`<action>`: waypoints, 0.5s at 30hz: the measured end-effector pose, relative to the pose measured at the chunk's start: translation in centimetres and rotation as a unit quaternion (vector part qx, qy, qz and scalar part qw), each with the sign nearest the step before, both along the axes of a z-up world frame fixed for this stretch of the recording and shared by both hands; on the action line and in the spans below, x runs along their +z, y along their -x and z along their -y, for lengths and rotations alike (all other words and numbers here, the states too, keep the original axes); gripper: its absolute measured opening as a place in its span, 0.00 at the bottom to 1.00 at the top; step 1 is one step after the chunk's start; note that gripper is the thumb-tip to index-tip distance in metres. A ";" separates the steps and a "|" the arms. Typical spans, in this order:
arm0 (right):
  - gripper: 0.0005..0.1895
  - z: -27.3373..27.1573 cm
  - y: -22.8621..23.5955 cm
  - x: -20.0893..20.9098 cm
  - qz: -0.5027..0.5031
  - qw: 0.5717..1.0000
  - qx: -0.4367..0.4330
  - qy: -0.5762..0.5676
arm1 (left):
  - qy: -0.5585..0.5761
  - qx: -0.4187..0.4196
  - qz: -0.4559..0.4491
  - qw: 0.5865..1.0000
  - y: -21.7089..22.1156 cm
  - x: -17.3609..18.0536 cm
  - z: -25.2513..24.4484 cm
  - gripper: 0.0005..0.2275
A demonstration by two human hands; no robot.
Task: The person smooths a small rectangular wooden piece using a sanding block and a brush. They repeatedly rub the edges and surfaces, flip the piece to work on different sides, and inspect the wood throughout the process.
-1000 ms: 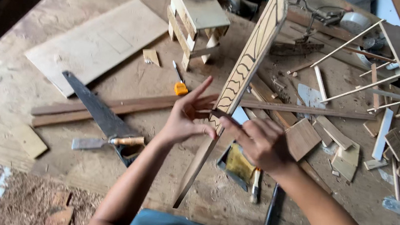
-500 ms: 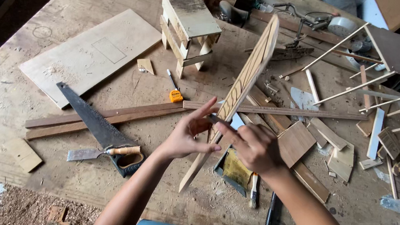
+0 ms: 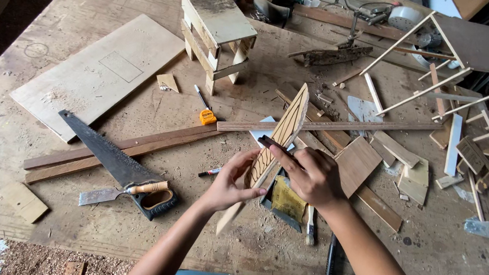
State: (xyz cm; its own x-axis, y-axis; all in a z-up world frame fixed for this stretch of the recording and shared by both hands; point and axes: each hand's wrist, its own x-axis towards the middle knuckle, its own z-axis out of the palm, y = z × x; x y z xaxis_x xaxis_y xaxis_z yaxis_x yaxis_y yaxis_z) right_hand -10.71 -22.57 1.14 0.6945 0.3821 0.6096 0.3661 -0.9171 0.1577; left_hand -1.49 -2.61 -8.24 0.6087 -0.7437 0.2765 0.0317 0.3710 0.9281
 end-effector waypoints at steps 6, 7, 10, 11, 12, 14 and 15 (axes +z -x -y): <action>0.37 0.3 0.6 -2.1 0.053 0.993 0.065 -0.080 | -0.054 0.027 0.087 0.994 -0.7 -0.9 -1.4 0.42; 0.36 0.2 0.7 -2.2 0.058 0.995 0.052 -0.065 | -0.071 0.027 0.101 0.992 -0.6 -1.1 -1.7 0.42; 0.33 -0.6 1.0 -2.5 0.059 0.997 0.031 -0.046 | -0.050 0.006 0.072 0.996 0.1 -2.1 -2.7 0.42; 0.32 -0.9 1.1 -2.5 0.051 0.996 0.038 -0.058 | -0.050 0.016 0.084 0.995 0.3 -2.4 -3.0 0.42; 0.32 -1.3 1.2 -2.4 0.041 0.996 0.043 -0.070 | -0.050 0.025 0.095 0.994 0.5 -2.7 -3.3 0.42; 0.31 -2.0 1.6 -2.2 0.044 0.993 0.057 -0.088 | -0.054 0.047 0.130 0.989 0.7 -3.3 -3.7 0.41; 0.30 -2.3 1.9 -2.1 0.045 0.992 0.065 -0.097 | -0.058 0.060 0.153 0.985 0.7 -3.6 -3.9 0.41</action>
State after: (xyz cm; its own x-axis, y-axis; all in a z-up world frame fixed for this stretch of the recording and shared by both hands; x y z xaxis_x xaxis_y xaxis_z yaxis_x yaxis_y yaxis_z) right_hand -12.64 -20.27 -0.95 0.5864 0.3335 0.7382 0.4752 -0.8797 0.0200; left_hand -2.22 1.30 -11.79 0.5952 -0.7091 0.3781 -0.2944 0.2454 0.9236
